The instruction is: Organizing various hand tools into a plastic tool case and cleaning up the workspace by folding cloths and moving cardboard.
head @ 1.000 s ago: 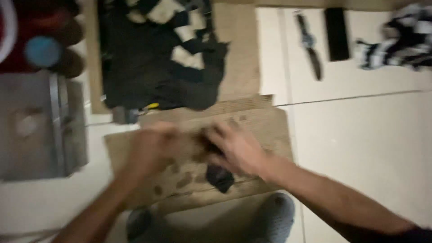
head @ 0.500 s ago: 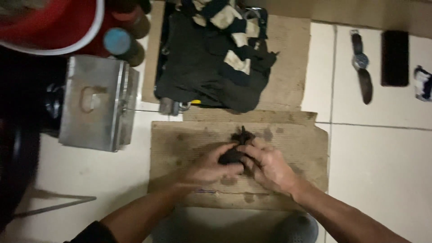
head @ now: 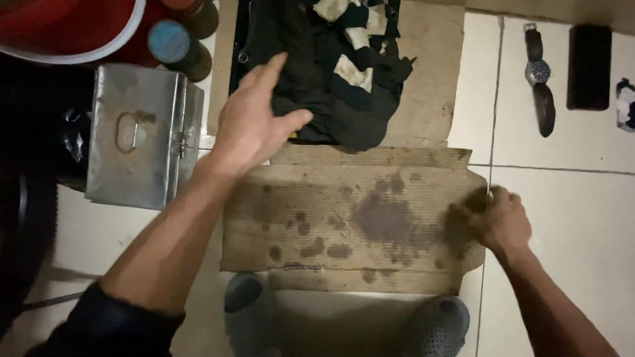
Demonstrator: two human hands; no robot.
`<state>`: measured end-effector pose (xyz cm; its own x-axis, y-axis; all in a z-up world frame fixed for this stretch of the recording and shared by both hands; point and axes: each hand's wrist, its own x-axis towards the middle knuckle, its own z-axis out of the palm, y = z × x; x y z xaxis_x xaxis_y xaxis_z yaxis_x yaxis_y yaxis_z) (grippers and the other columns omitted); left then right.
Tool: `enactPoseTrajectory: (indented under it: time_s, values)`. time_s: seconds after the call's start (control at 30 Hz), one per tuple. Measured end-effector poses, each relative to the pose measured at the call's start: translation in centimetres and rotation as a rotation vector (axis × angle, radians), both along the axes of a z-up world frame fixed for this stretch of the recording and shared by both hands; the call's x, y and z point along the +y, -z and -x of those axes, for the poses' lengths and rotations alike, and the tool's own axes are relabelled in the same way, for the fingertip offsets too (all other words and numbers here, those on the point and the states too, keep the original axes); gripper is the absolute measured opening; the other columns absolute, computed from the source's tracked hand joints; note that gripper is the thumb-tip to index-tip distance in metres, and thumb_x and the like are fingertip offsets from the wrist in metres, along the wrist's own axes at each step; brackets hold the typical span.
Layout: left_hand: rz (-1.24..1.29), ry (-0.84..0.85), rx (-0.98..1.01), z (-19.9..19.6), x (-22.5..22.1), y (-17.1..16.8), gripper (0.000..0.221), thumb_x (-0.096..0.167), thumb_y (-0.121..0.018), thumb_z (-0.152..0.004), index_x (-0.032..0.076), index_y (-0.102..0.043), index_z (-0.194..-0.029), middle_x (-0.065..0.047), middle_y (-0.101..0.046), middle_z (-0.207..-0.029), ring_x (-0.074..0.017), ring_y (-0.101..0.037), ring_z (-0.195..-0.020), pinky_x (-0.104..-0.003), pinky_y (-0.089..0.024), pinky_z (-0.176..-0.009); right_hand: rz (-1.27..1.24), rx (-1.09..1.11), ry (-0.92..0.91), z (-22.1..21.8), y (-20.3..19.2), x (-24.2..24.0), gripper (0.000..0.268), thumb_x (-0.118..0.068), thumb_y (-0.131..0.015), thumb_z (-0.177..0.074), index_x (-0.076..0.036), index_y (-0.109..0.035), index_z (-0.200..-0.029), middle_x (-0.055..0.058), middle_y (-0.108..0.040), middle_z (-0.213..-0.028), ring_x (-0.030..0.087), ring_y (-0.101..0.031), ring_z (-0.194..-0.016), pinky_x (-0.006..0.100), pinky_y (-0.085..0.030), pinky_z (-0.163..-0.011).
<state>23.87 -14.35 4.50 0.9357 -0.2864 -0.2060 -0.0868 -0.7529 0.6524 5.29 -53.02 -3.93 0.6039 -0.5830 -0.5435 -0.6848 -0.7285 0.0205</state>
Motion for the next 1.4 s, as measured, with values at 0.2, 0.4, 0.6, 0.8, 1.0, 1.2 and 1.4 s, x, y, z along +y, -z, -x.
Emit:
enactPoseTrajectory:
  time_s: [0.2, 0.4, 0.6, 0.8, 1.0, 1.2, 1.4]
  values:
    - [0.03, -0.399, 0.102, 7.5, 4.7, 8.0, 0.069, 0.047, -0.07, -0.084, 0.01, -0.059, -0.141, -0.013, -0.059, -0.135, -0.0264, -0.058, -0.122, -0.038, -0.043, -0.1, -0.322, -0.254, 0.428, 2.1, 0.3, -0.2, 0.053, -0.032, -0.077, -0.083, -0.004, -0.065, -0.127, 0.013, -0.07, -0.121, 0.028, -0.064, -0.109, 0.039, -0.052, -0.094]
    - [0.034, -0.577, 0.126, 15.5, 6.6, 8.4, 0.051, 0.03, -0.075, -0.082, -0.006, -0.068, -0.117, -0.019, -0.072, -0.114, -0.0312, -0.069, -0.102, -0.042, -0.058, -0.085, -0.798, -0.596, 0.666, 3.8, 4.5, -3.1, 0.012, -0.009, -0.069, -0.091, -0.009, -0.058, -0.092, 0.004, -0.06, -0.088, 0.018, -0.057, -0.084, 0.03, -0.047, -0.075]
    - [0.067, -0.763, 0.29, 17.3, 9.0, 12.3, 0.053, 0.035, -0.075, -0.078, 0.004, -0.068, -0.12, -0.011, -0.074, -0.112, -0.0257, -0.071, -0.096, -0.038, -0.056, -0.081, -0.905, -0.767, 0.576, 7.9, 7.3, -6.0, 0.016, -0.015, -0.074, -0.089, -0.013, -0.058, -0.093, -0.002, -0.054, -0.078, 0.009, -0.049, -0.068, 0.024, -0.035, -0.059]
    - [0.306, -1.036, 0.461, 15.3, 9.5, 11.7, 0.029, 0.021, -0.069, -0.082, 0.012, -0.077, -0.108, -0.002, -0.074, -0.104, -0.0166, -0.067, -0.095, -0.028, -0.051, -0.083, -0.481, -0.562, 0.451, 6.4, 3.6, -2.6, 0.036, -0.023, -0.071, -0.096, 0.004, -0.065, -0.12, 0.016, -0.069, -0.11, 0.02, -0.059, -0.093, 0.035, -0.046, -0.076]
    - [0.396, -1.102, 0.39, 15.1, 9.8, 14.6, 0.043, 0.041, -0.078, -0.074, 0.019, -0.073, -0.111, 0.007, -0.073, -0.105, -0.0084, -0.065, -0.1, -0.026, -0.048, -0.089, -0.026, -0.254, -0.018, 5.3, 1.9, -0.1, 0.049, -0.048, -0.071, -0.093, -0.001, -0.078, -0.104, 0.022, -0.075, -0.099, 0.04, -0.068, -0.087, 0.05, -0.05, -0.077]
    - [0.441, -1.204, 0.376, 16.7, 11.7, 8.3, 0.07, 0.06, -0.059, -0.079, 0.009, -0.063, -0.127, -0.005, -0.066, -0.13, -0.0235, -0.061, -0.118, -0.038, -0.042, -0.105, -0.022, -0.71, -0.277, 8.9, 1.4, 2.9, 0.053, -0.023, -0.075, -0.096, -0.005, -0.07, -0.146, 0.022, -0.066, -0.135, 0.031, -0.066, -0.109, 0.044, -0.05, -0.085]
    - [0.573, -1.137, 0.15, 18.1, 14.0, 10.8, 0.046, 0.038, -0.058, -0.103, -0.006, -0.069, -0.104, -0.027, -0.067, -0.092, -0.0267, -0.059, -0.093, -0.04, -0.046, -0.084, -0.558, -0.499, -0.07, 14.5, 14.3, -2.7, 0.05, -0.011, -0.07, -0.092, -0.002, -0.06, -0.14, 0.025, -0.066, -0.121, 0.037, -0.067, -0.087, 0.042, -0.05, -0.072]
